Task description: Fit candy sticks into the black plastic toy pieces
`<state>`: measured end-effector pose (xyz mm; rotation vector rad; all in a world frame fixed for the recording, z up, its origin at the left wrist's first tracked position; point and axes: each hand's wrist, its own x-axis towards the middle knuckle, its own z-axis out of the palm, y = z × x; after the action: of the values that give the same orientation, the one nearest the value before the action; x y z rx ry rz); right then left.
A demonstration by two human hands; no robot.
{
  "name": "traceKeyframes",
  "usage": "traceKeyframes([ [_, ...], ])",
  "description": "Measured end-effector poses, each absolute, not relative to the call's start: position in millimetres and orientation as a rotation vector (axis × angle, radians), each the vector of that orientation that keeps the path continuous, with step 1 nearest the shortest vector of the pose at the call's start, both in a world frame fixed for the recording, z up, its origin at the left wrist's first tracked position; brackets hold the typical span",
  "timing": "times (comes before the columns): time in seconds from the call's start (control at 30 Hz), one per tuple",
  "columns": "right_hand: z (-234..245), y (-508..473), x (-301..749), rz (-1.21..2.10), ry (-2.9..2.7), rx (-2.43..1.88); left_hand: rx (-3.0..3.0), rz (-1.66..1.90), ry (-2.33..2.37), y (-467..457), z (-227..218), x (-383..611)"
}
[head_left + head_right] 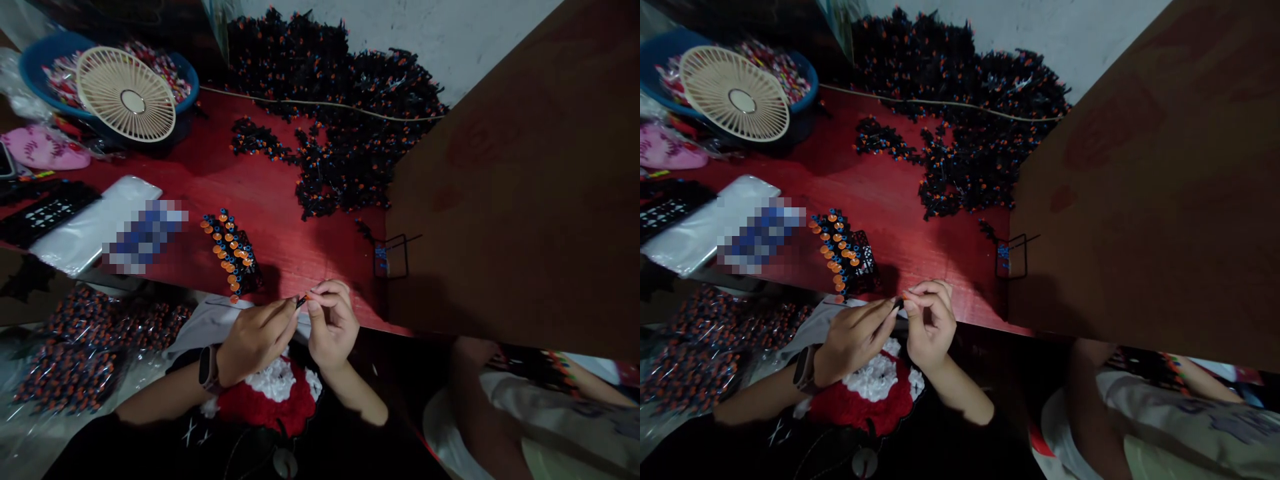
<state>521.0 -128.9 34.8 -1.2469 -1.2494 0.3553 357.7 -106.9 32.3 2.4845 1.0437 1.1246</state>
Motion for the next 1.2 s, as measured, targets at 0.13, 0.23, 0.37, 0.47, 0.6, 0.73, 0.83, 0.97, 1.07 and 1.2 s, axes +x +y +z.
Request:
traceKeyframes([
  [0.13, 34, -128, 520, 0.364, -1.257, -1.280, 2.449, 1.150, 0.975, -107, 33, 357],
  [0.23, 33, -127, 518, 0.340, -1.262, -1.261, 2.394, 1.121, 0.985, -108, 32, 356],
  [0.37, 30, -129, 516, 0.292, -1.313, -1.251, 2.369, 1.086, 1.029, -110, 29, 354],
  [0.47, 27, -132, 519, 0.298, -1.355, -1.243, 2.375, 1.139, 1.032, -110, 30, 354],
  [0.6, 16, -133, 532, 0.375, -1.300, -1.236, 2.310, 1.209, 1.063, -107, 35, 353],
  [0.73, 0, -136, 536, 0.616, -1.184, -1.214, 2.226, 1.273, 1.193, -109, 37, 349],
  [0.83, -12, -143, 522, 1.017, -1.320, -1.156, 2.186, 1.277, 1.202, -111, 33, 347],
  [0.97, -21, -146, 505, 0.955, -1.353, -1.173, 2.327, 1.379, 0.964, -111, 25, 346],
  [1.07, -22, -136, 507, 0.880, -1.361, -1.197, 2.406, 1.429, 0.864, -110, 23, 338],
  [1.2, -36, -110, 510, 0.833, -1.439, -1.239, 2.451, 1.377, 0.927, -108, 22, 328],
])
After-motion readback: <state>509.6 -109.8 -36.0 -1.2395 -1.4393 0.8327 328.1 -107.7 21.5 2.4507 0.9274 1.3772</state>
